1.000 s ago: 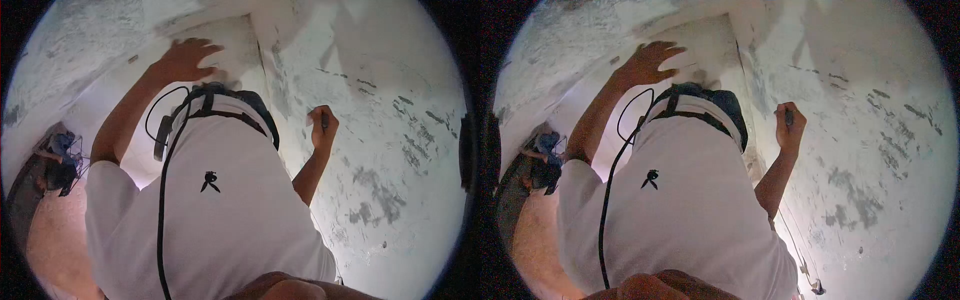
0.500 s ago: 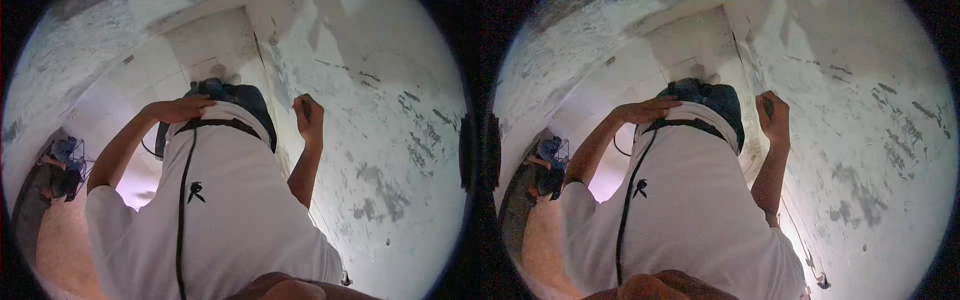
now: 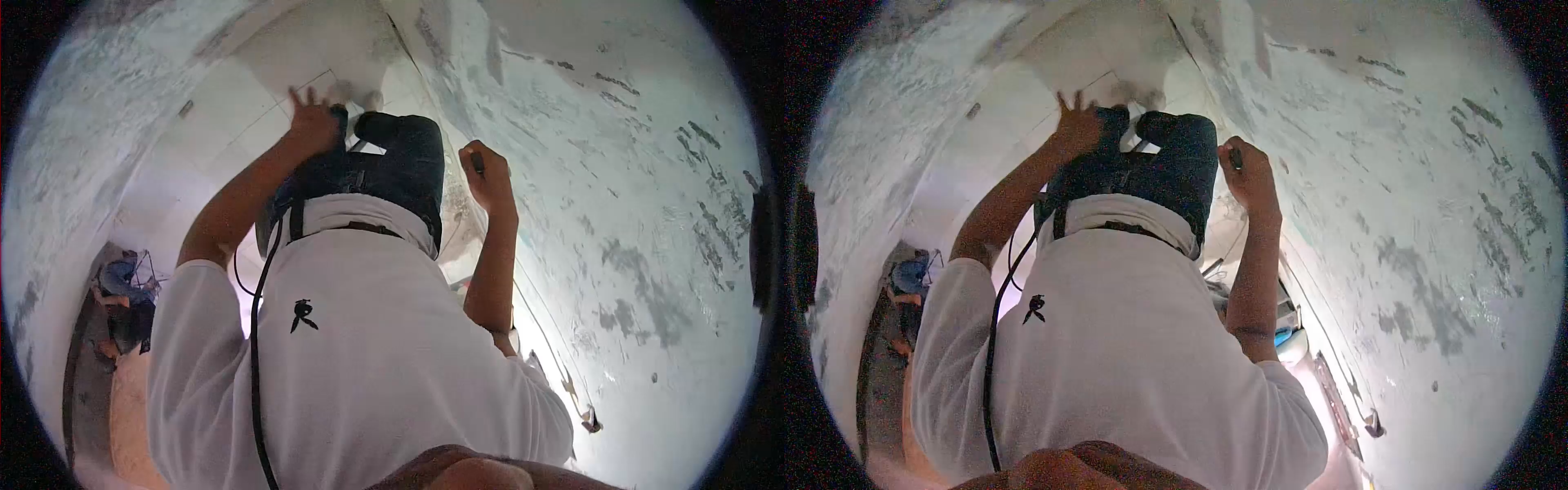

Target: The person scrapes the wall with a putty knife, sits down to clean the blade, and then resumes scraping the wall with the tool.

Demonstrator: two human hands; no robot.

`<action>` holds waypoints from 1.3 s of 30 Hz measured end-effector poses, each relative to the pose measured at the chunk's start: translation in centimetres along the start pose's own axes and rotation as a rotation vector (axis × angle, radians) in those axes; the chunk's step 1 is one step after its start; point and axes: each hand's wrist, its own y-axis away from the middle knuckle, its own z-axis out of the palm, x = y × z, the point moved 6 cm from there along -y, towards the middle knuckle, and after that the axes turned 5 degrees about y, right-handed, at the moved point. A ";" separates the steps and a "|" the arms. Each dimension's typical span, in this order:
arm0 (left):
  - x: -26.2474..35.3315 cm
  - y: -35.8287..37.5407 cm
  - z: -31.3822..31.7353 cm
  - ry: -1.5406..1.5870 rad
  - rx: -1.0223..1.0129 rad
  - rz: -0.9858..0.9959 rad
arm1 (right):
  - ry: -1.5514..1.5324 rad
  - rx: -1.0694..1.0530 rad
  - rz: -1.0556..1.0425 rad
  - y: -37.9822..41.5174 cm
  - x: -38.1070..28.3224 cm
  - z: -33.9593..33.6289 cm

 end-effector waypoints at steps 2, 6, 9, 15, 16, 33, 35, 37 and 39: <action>7.8 -1.8 -0.8 0.468 0.193 0.517 | -0.088 0.008 0.001 0.9 1.9 1.1; 13.5 0.2 1.4 0.585 0.172 0.797 | -0.054 -0.001 -0.003 2.9 2.7 0.4; 8.5 -12.7 6.2 -0.154 0.044 -0.172 | 0.060 -0.105 0.299 4.7 4.8 -0.1; 15.3 -1.9 4.0 0.563 -0.117 0.830 | 0.044 0.002 0.222 4.6 4.2 -1.0; 14.8 -3.0 4.5 0.570 -0.186 0.654 | 0.065 0.078 0.167 4.4 3.9 -1.4; 5.4 12.0 -21.6 1.001 0.743 0.668 | -0.871 0.851 -1.086 11.0 -12.1 -22.9; 5.7 12.9 -21.0 1.086 0.787 0.697 | -0.688 0.924 -1.084 10.0 -12.9 -23.5; 6.5 13.6 -20.1 1.086 0.777 0.699 | -0.549 0.964 -1.095 11.1 -15.7 -24.2; 7.6 14.0 -19.4 1.026 0.633 0.756 | -0.259 1.183 -1.148 14.0 -19.3 -24.1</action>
